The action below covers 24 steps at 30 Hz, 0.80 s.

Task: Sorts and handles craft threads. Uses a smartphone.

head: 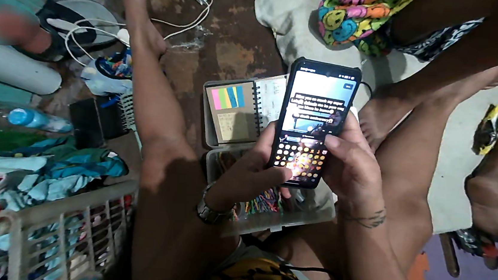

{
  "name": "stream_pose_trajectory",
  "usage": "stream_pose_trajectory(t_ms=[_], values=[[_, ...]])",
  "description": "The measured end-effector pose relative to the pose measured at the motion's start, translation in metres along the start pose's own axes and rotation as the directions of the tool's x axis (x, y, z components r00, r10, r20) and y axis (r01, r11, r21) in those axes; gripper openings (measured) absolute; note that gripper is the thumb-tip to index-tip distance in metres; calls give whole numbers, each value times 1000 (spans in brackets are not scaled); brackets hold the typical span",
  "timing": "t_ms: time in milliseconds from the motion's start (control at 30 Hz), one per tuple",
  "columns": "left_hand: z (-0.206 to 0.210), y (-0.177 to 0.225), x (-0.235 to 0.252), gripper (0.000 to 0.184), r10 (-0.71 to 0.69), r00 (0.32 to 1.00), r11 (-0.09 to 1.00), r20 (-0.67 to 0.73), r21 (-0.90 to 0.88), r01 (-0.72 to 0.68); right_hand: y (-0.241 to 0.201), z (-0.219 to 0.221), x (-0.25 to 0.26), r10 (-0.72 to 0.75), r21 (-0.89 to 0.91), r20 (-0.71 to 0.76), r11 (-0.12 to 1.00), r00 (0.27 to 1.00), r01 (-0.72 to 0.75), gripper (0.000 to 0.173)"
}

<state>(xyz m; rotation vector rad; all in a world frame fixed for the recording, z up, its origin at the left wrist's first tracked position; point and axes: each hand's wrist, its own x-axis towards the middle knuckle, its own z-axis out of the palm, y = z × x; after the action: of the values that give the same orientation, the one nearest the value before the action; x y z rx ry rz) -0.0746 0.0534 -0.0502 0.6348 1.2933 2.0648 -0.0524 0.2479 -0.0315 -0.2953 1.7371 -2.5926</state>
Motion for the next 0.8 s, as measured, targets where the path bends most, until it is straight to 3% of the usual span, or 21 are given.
stream_pose_trajectory(t_ms=[233, 567, 800], values=[[3, -1, 1, 57, -81, 997, 996, 6, 36, 81, -3, 2, 2, -21, 42, -114, 999, 993, 26, 37], [0, -4, 0, 55, -51, 997, 999, 50, -1, 51, -3, 3, 5, 9, 73, -179, 997, 984, 4, 37], [-1, -1, 0, 61, -155, 984, 974, 92, 182, 136, -5, -1, 6, -71, 36, -290, 996, 954, 85, 29]])
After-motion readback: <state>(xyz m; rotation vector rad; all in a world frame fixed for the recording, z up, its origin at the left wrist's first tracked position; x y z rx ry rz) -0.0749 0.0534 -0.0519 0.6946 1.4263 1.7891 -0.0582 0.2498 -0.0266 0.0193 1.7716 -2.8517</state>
